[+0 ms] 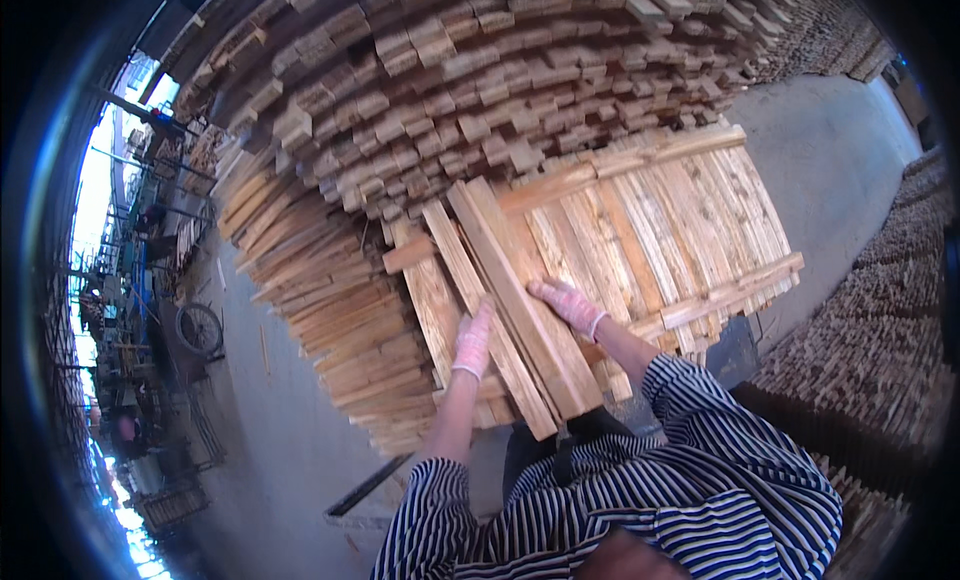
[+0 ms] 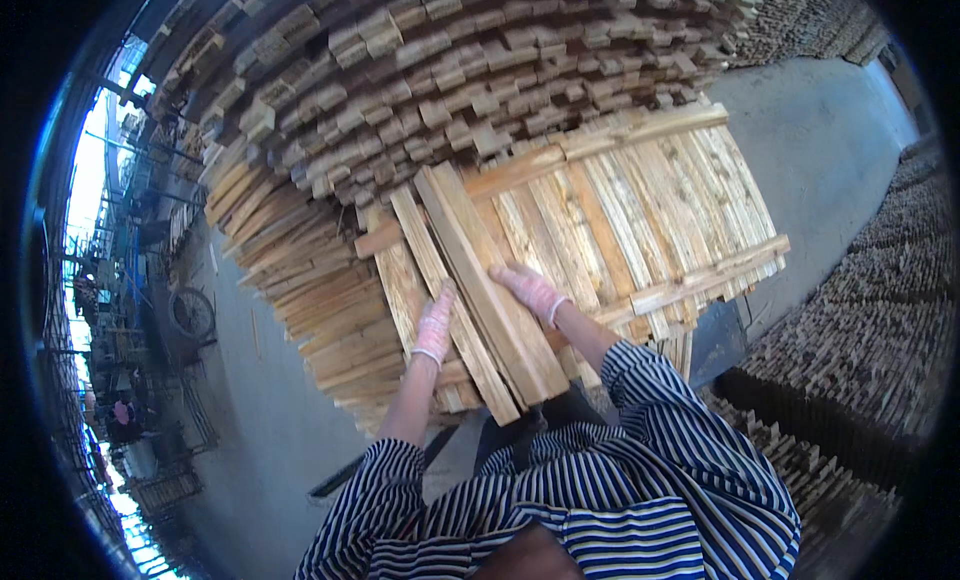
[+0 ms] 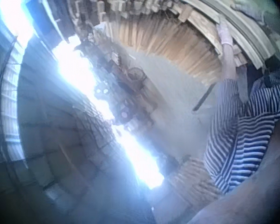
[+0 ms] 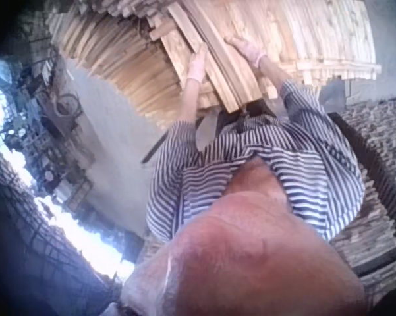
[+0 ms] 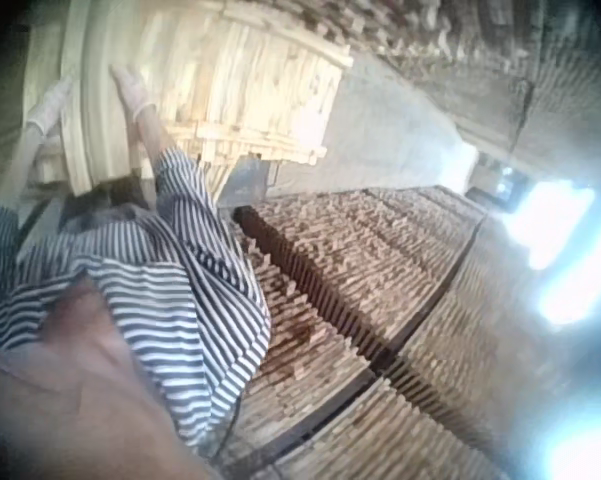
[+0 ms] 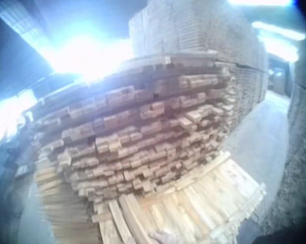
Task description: The person repeatedly picks up small bundles of wooden planks from a metal rack and places them onto a growing stack on the floor. The worker wears pink gloves and handles the wood by hand, moving between the rack and the stack in a continuous loop.
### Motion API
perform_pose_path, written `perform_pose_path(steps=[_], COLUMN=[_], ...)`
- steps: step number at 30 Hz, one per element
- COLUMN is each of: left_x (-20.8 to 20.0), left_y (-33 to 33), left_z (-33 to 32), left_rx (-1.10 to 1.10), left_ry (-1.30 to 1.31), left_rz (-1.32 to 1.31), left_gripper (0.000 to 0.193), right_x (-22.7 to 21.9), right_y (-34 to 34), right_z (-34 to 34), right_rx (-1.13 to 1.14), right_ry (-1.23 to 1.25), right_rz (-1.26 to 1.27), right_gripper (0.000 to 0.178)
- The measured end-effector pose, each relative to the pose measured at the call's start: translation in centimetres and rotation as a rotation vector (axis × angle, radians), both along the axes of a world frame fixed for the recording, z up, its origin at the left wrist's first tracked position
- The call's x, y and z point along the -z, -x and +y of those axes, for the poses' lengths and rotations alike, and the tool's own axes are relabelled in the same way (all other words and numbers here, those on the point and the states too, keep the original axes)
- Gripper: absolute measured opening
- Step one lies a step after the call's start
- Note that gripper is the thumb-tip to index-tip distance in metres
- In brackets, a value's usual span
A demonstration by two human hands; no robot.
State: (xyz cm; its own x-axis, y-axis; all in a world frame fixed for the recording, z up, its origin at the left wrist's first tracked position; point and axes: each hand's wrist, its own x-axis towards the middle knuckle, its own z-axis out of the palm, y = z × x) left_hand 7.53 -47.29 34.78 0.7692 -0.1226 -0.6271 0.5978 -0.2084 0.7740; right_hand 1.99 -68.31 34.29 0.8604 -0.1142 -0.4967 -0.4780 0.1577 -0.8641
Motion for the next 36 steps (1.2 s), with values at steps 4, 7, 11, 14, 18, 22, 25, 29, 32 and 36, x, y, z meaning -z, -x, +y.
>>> perform_pose_path(steps=[4, 7, 11, 14, 18, 22, 25, 29, 32, 36], left_x=[2.7, 3.4, 2.1, -2.9, -3.4, 3.4, 4.3, 5.8, 3.6, 2.1], left_y=[-1.5, -3.5, -2.4, -1.1, 1.9, -0.5, -0.1, -4.0, -6.4, -3.2], left_z=[6.8, 11.5, 10.0, 2.9, -1.7, -0.2, -2.8, 1.2, 0.7, 1.9], left_rx=[-0.076, -0.040, -0.256, -0.120, -0.124, -0.240, -0.046, -0.186, 0.276, -0.102], left_ry=[0.003, -0.089, -0.276, -0.622, -0.313, 0.289, -0.110, 0.164, -0.251, -0.095], left_rz=[0.020, 0.158, -0.255, -0.682, -0.408, 0.082, -0.031, -0.130, -0.246, -0.454], left_gripper=[0.092, 0.094, 0.089, 0.075, 0.068, 0.075, 0.083, 0.081, 0.067, 0.060], right_x=[-1.6, -7.2, -5.8, -5.2, -5.8, -9.5, -8.7, -9.6, -8.1, -4.1], right_y=[-1.9, -2.3, -2.6, -2.6, -3.6, -3.6, -1.8, -0.8, -2.2, -3.9], right_z=[0.3, 4.1, 8.6, 6.4, 7.9, 7.8, 4.7, 8.0, 9.9, 12.9], right_rx=[0.025, -0.153, -0.309, -0.272, -0.195, -0.060, 0.010, 0.000, -0.069, -0.215], right_ry=[0.468, 0.932, 1.237, 1.222, 1.198, 0.876, 0.865, 0.843, 0.932, 0.990], right_rz=[-0.105, -0.127, -0.288, -0.110, -0.042, -0.190, -0.173, -0.221, -0.139, -0.131], right_gripper=[0.076, 0.075, 0.081, 0.083, 0.080, 0.071, 0.063, 0.059, 0.060, 0.062])
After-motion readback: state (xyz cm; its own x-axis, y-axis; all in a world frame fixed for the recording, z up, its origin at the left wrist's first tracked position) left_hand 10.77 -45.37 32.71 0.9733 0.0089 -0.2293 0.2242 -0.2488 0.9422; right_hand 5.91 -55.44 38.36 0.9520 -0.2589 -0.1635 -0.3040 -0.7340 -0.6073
